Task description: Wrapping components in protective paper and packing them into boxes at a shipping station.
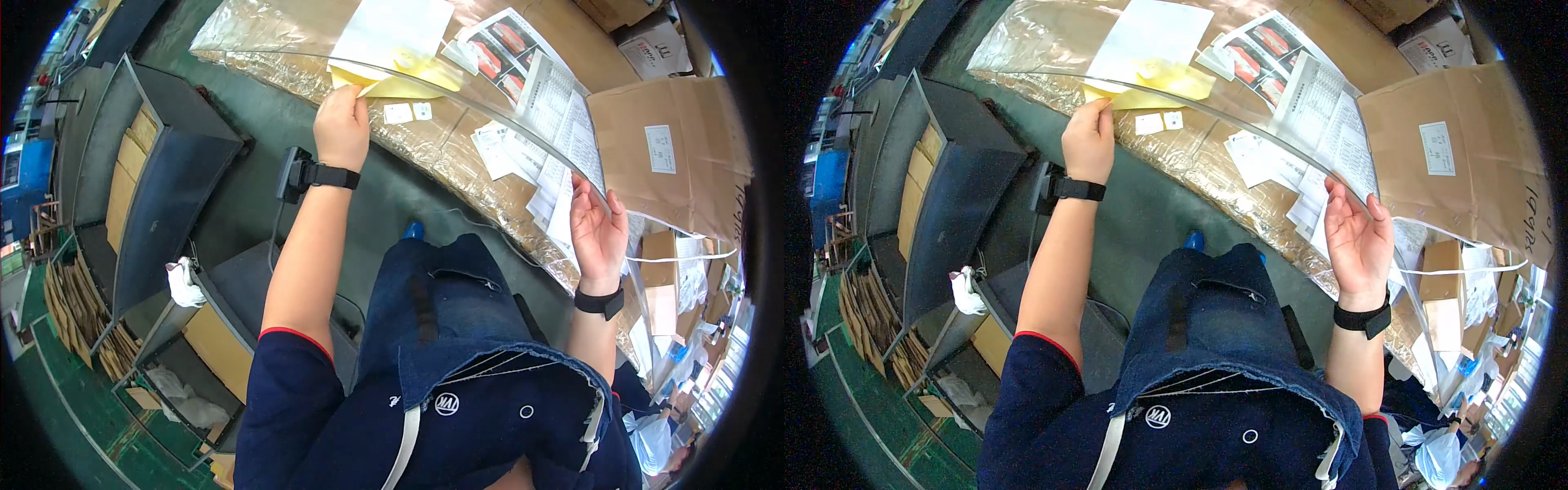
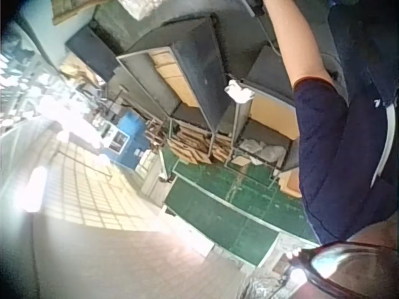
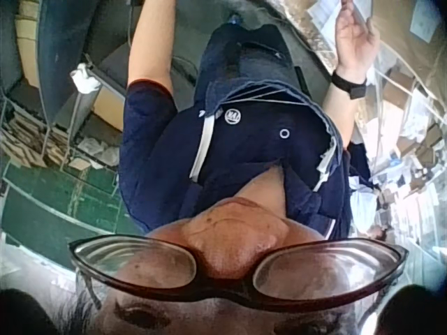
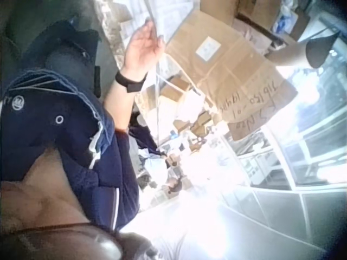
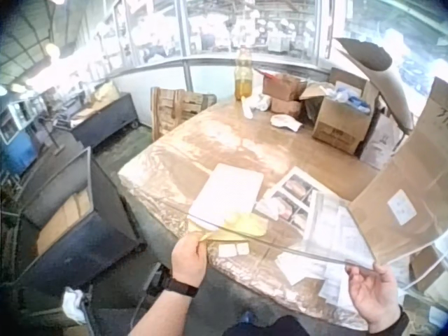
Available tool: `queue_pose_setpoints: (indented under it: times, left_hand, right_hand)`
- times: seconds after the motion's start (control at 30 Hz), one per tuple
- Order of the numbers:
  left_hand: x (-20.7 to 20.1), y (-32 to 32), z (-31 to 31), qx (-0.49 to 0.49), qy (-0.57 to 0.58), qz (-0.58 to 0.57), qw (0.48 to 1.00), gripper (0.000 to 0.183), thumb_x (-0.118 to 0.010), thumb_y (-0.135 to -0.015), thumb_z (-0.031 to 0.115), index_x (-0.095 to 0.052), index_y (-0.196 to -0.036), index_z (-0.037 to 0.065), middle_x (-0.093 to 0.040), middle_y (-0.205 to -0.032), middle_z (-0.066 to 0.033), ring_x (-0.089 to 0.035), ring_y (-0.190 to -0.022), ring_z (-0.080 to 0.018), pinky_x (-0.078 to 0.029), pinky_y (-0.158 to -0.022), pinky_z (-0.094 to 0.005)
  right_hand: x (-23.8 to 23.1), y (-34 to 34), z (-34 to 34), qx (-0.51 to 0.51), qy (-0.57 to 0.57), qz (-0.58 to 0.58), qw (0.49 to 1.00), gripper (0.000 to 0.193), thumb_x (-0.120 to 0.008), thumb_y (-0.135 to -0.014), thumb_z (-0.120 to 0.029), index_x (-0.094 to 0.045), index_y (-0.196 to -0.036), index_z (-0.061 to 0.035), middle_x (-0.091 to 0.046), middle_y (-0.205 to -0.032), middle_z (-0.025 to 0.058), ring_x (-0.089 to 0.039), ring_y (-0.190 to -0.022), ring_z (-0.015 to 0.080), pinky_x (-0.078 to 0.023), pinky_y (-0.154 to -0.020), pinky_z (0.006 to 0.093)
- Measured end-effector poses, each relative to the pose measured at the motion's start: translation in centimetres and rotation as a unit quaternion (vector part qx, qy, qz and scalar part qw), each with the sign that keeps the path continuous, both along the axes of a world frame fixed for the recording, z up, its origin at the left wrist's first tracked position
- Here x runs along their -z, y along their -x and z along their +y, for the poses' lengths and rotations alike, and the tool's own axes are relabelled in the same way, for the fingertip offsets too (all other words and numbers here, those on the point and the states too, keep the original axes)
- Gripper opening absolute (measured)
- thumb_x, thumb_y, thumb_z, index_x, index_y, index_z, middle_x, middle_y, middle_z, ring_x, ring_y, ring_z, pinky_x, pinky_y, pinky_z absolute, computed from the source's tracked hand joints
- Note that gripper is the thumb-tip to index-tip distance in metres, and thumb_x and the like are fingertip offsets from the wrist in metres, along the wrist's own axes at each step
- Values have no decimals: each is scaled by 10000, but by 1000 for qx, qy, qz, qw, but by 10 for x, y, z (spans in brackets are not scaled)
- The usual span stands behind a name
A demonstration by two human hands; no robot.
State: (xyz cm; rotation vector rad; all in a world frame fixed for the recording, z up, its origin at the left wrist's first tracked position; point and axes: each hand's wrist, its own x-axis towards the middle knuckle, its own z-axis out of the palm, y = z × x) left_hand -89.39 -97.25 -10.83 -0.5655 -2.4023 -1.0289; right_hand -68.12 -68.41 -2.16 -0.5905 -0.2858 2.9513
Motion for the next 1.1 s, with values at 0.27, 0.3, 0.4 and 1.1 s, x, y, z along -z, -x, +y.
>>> queue_pose_setpoints:
  times: [0.27,0.3,0.4,1.1]
  left_hand:
    - [5,8,21,79,-16,1,997,130,-558,-812,93,-609,-903,16,-614,-868,-156,-590,-799,-315,-471,-698,-359]
    - [4,8,22,80,-16,0,997,130,-558,-812,93,-609,-903,16,-614,-868,-156,-590,-799,-315,-471,-698,-359]
    - [2,7,20,92,-26,-28,995,101,-553,-787,64,-603,-865,23,-616,-861,-157,-585,-797,-328,-469,-713,-394]
    - [3,4,10,112,8,-61,992,230,-640,-741,48,-577,-962,32,-559,-936,-107,-574,-800,-234,-471,-703,-306]
  right_hand:
    - [0,0,0,-10,2,4,1000,463,-466,-856,-100,-320,-1188,187,-440,-1175,327,-532,-1051,308,-457,-918,362]
    - [0,0,0,-9,2,1,1000,462,-466,-856,-99,-320,-1188,186,-440,-1176,327,-532,-1051,308,-457,-919,360]
    - [0,-1,0,-9,5,-1,1000,462,-468,-856,-99,-320,-1189,184,-440,-1175,328,-532,-1051,308,-457,-919,356]
    - [6,-2,-1,-17,18,-13,1000,462,-476,-852,-111,-337,-1170,194,-446,-1167,327,-536,-1042,301,-453,-920,349]
